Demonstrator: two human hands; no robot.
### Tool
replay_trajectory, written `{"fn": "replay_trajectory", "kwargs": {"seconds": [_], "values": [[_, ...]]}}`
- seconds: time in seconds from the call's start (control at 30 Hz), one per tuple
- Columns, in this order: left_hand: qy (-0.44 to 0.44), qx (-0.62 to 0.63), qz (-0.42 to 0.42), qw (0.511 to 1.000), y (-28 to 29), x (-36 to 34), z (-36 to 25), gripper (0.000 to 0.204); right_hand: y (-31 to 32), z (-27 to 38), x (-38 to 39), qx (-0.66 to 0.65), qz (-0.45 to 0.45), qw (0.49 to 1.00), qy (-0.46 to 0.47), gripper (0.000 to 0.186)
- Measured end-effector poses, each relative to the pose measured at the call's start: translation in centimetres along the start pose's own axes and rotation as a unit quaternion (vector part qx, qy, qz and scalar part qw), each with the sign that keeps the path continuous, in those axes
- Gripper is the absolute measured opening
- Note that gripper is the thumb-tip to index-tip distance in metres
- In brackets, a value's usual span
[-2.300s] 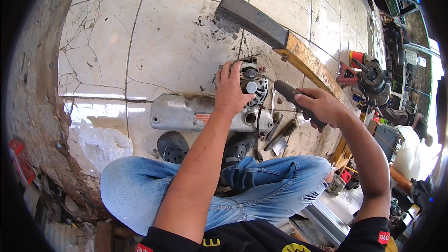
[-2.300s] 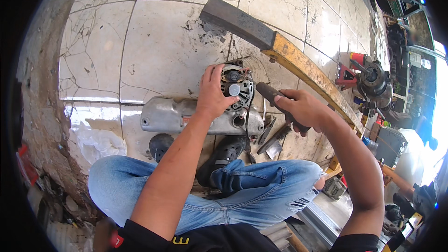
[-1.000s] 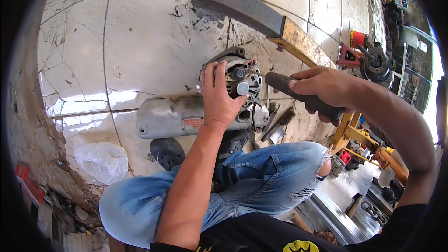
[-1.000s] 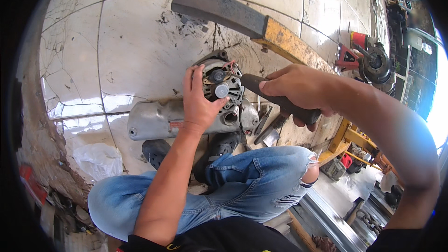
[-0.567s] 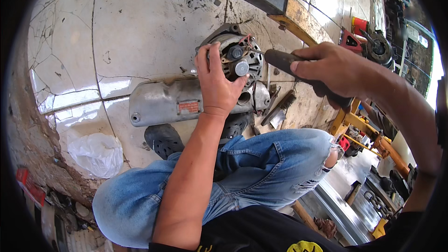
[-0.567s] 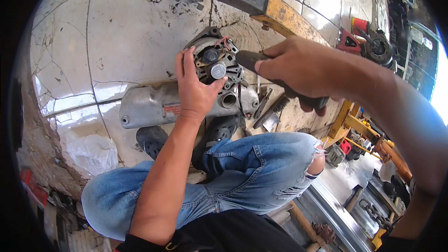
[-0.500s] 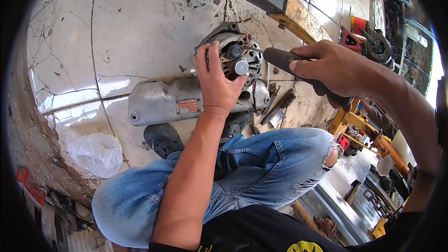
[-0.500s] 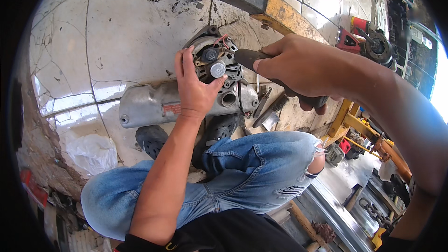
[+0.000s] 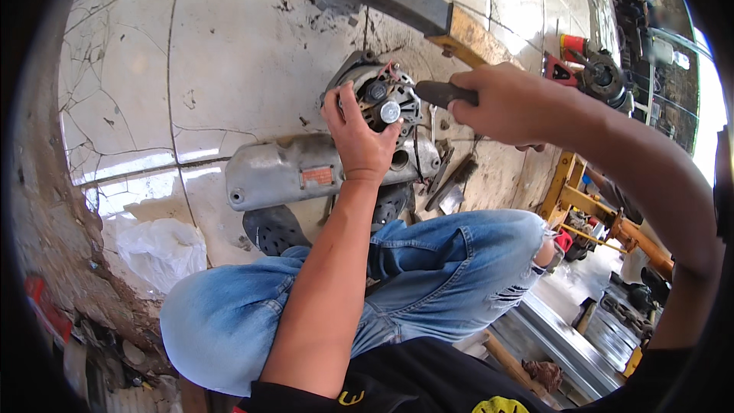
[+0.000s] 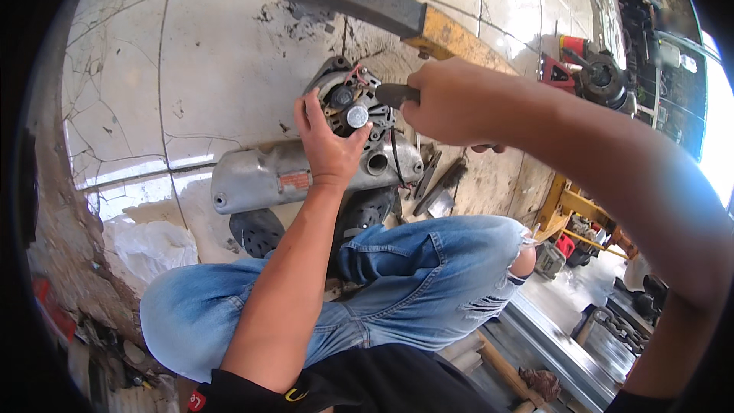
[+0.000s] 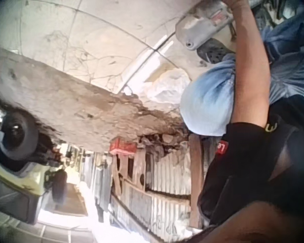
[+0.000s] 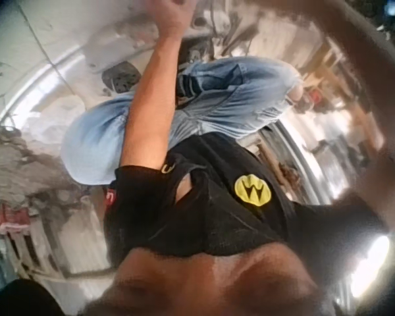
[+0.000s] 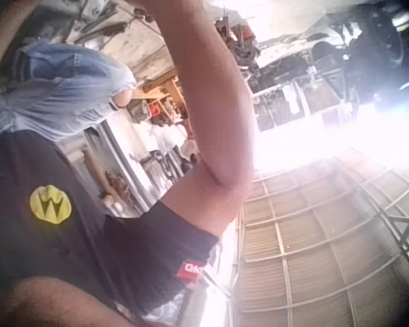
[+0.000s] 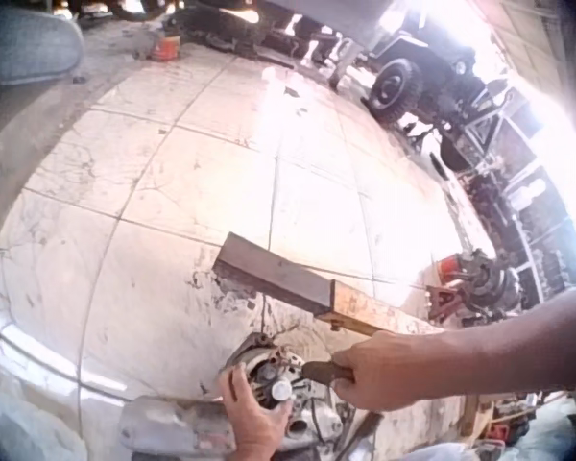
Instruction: The person sits on the floor and uses a hammer and a metal rod to tap and adjust a circular motor component. They repeatedly strike the component to loosen or align internal parts while holding it steady with the other hand.
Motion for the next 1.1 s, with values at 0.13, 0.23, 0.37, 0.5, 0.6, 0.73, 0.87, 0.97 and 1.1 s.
{"fn": "replay_trajectory", "kwargs": {"seconds": [0.13,0.23,0.37,0.5,0.6,0.73,0.87,0.97,1.1], "values": [[-0.005,-0.023,0.001,1.0,0.4,-0.2,0.2,0.096,-0.6,0.5,-0.5,0.238,-0.17,0.943,0.159,0.036],[0.012,-0.004,0.013,1.0,0.8,-0.4,-0.1,0.096,-1.4,1.5,0.9,0.248,-0.175,0.945,0.12,0.046],[0.021,-0.01,0.02,1.0,1.3,-0.3,0.0,0.096,-0.6,1.0,0.5,0.168,-0.121,0.975,0.076,0.055],[0.025,-0.011,0.024,0.999,1.4,-0.4,0.0,0.095,0.7,-1.5,0.8,-0.14,-0.021,0.99,0.009,0.058],[0.023,-0.024,0.023,0.999,1.4,-0.8,0.2,0.095,-0.5,-1.5,1.0,-0.265,0.054,0.963,-0.012,0.049],[-0.001,-0.036,0.025,0.999,1.1,-0.9,0.2,0.096,-1.0,-1.9,0.9,-0.275,0.094,0.955,-0.048,0.047],[-0.014,-0.036,0.029,0.999,1.3,-1.0,-0.1,0.097,-1.0,-3.2,-0.1,-0.325,0.164,0.931,-0.038,0.048],[-0.013,-0.115,0.049,0.992,1.2,-1.2,-0.8,0.101,-1.8,-3.1,-0.5,-0.35,0.188,0.917,-0.045,0.058],[0.192,-0.302,0.256,0.898,-0.7,-2.7,-2.1,0.11,-2.7,-2.8,-0.1,-0.413,0.203,0.886,-0.058,0.051]]}}
Point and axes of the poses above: each hand's wrist, its own x-axis away from the middle knuckle, its own y-axis out of the back of the hand, z = x × y, the point moved 8 cm from there along -x, towards the middle knuckle, and after that the axes turned 2 degrees about z, right-handed, at the moved point
